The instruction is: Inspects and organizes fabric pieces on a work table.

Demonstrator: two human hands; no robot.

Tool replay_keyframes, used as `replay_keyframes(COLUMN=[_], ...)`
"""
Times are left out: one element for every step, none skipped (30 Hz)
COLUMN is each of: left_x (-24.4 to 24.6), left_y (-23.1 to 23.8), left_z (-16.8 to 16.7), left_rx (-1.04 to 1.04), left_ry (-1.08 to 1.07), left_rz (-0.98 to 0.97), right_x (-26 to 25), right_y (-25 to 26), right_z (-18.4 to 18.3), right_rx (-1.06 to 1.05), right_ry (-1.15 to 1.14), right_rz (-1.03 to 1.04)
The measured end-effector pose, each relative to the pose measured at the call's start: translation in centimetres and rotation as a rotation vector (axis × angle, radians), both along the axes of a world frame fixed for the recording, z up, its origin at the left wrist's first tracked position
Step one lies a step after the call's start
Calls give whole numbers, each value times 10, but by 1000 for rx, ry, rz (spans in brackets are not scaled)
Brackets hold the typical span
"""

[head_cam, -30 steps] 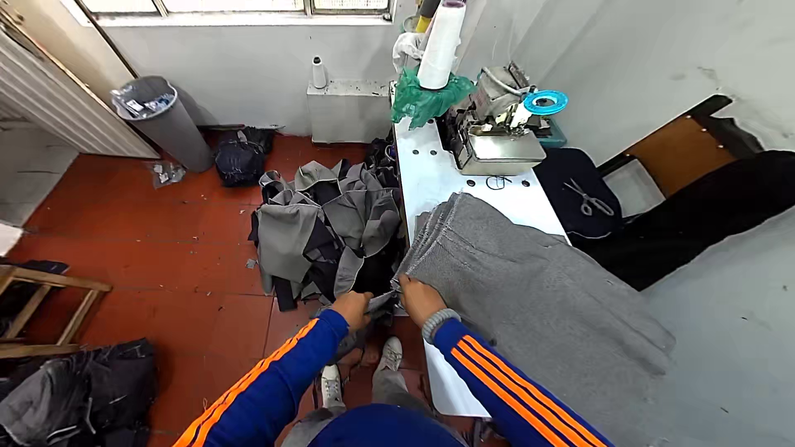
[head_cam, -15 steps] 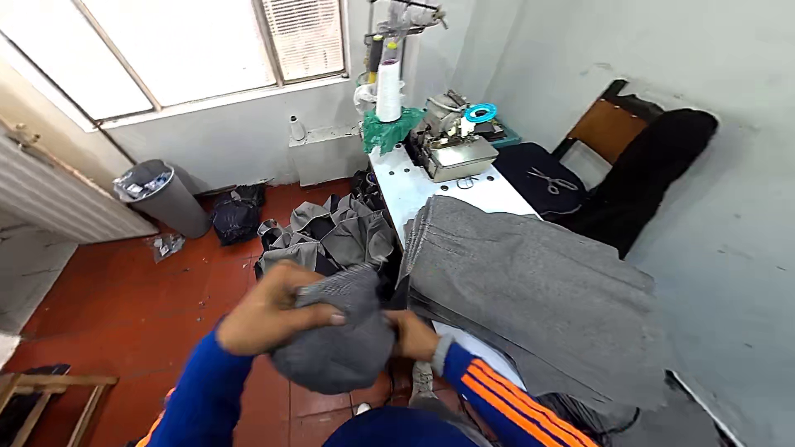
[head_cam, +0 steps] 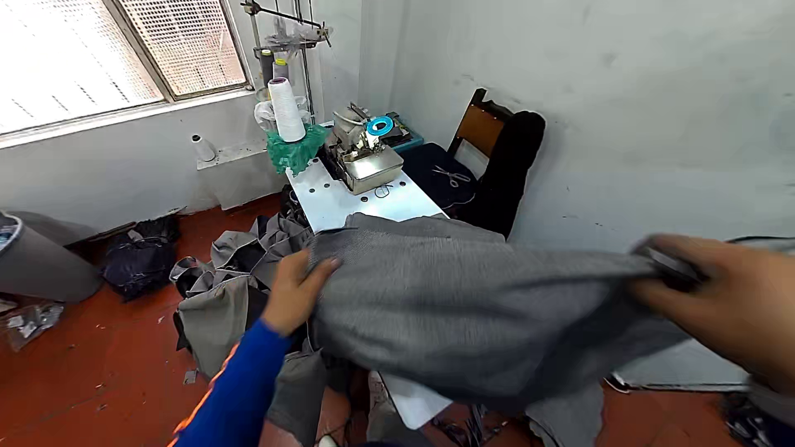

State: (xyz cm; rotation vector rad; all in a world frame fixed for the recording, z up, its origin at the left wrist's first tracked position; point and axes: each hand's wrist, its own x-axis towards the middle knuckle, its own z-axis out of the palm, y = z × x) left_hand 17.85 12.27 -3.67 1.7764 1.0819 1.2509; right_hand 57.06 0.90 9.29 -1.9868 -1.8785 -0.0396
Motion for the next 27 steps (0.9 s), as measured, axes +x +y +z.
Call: replay_keyframes(left_x=[25, 48, 69, 86, 99, 108, 112, 111, 106, 96, 82, 63, 42, 22, 8, 1, 2, 6, 10, 13, 13, 10, 3, -5, -15, -25, -35], left_y=[31, 61, 89, 112, 133, 150, 163, 169, 168, 165, 161, 152, 137, 115, 90, 63, 38, 19, 7, 0, -4, -5, -5, -6, -8, -12, -18], left_z=[-21, -42, -62, -83, -103, -121, -136, -150, -163, -175, -187, -203, -225, -246, -264, -282, -294, -306, -315, -320, -318, -313, -303, -292, -279, -265, -249], left_rx=[-69, -149, -242, -333, -411, -460, -490, -497, -488, -470, -484, -549, -655, -775, -883, -960, -1019, -1040, -1028, -983, -938, -913, -911, -920, -921, -920, -920], left_ry=[35, 97, 176, 278, 395, 495, 551, 557, 517, 455, 399, 400, 450, 534, 616, 673, 715, 733, 724, 713, 718, 737, 767, 789, 810, 833, 852], left_rz=[13, 36, 67, 90, 104, 116, 129, 149, 174, 215, 259, 288, 272, 177, 12, -154, -276, -339, -349, -317, -282, -269, -276, -296, -311, -318, -314], right_x=[14, 27, 39, 48, 50, 43, 29, 9, -11, -28, -39, -46, -48, -49, -49, -49, -49, -51, -54, -59, -68, -79, -93, -110, -128, -146, -165], right_y=[35, 71, 106, 134, 152, 164, 170, 168, 162, 156, 151, 146, 142, 142, 146, 151, 154, 155, 154, 151, 146, 140, 133, 127, 120, 115, 111], right_z=[-19, -43, -72, -104, -132, -155, -173, -192, -216, -245, -277, -308, -332, -343, -343, -334, -319, -301, -283, -266, -254, -246, -241, -241, -244, -249, -254], right_rx=[27, 2, -61, -143, -208, -253, -295, -369, -473, -562, -644, -708, -760, -790, -803, -801, -798, -800, -804, -813, -827, -828, -832, -834, -834, -849, -880], right_ry=[-45, -34, -4, 29, 67, 102, 131, 153, 173, 185, 188, 176, 149, 126, 123, 125, 128, 144, 164, 187, 202, 203, 196, 180, 151, 108, 61], right_rz=[-54, -111, -177, -236, -262, -250, -203, -139, -75, -26, 2, 11, 8, 5, 8, 21, 49, 98, 166, 243, 317, 382, 428, 455, 462, 455, 437])
